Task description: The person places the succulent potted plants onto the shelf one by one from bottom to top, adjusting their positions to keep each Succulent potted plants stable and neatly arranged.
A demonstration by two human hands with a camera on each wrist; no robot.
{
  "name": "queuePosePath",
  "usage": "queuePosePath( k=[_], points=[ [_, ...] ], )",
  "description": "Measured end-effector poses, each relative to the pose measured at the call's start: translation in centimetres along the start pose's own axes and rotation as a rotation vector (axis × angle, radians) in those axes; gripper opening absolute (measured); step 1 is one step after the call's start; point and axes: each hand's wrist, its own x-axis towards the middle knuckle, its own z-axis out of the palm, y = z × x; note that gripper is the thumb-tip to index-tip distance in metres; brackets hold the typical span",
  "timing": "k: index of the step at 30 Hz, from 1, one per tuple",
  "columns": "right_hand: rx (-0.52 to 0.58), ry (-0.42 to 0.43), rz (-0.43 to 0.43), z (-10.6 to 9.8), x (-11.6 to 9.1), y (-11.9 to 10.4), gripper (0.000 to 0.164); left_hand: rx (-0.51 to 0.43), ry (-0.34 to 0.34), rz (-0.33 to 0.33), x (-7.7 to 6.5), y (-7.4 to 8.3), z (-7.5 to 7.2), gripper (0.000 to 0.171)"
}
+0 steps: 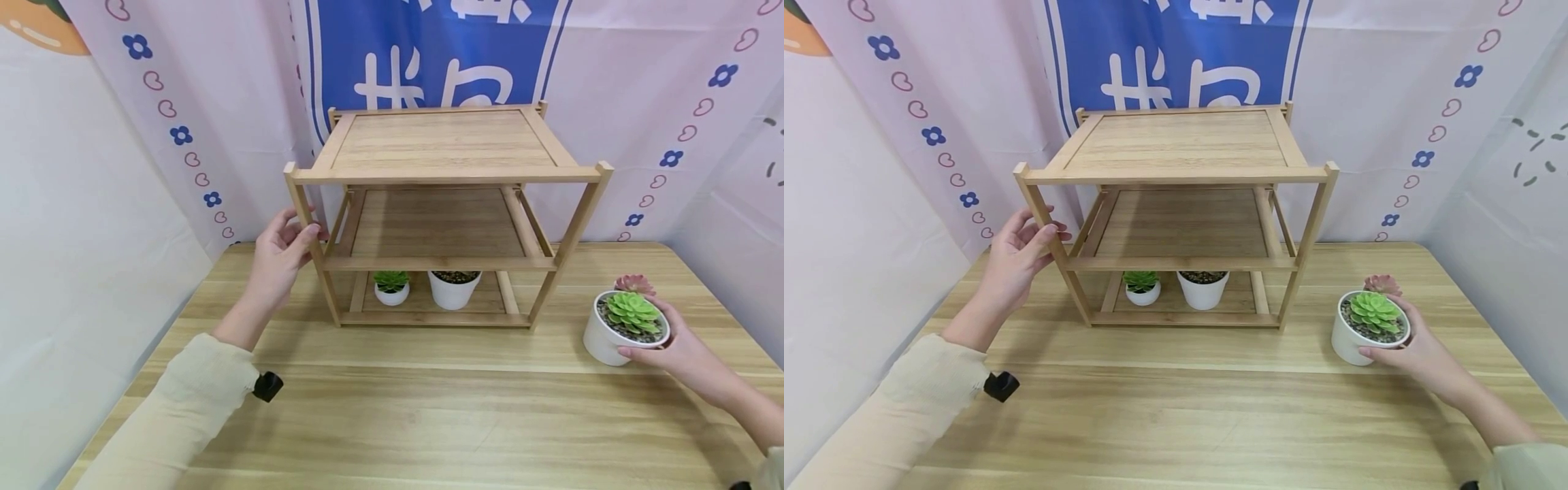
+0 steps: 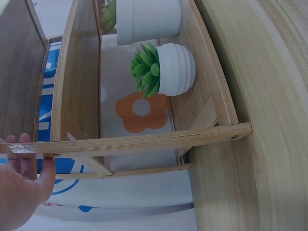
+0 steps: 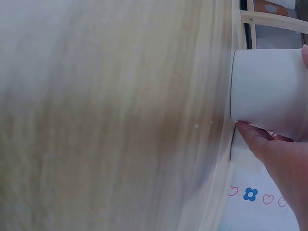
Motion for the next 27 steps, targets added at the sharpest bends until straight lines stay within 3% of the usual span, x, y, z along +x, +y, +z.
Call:
queuePosePath(
  k=[27],
  points=[
    [0.015, 0.006, -0.041, -1.1, 0.0, -1.6, 0.092, -0.005, 0.002, 0.008, 0.0, -0.1, 0.0, 0.03]
  ],
)
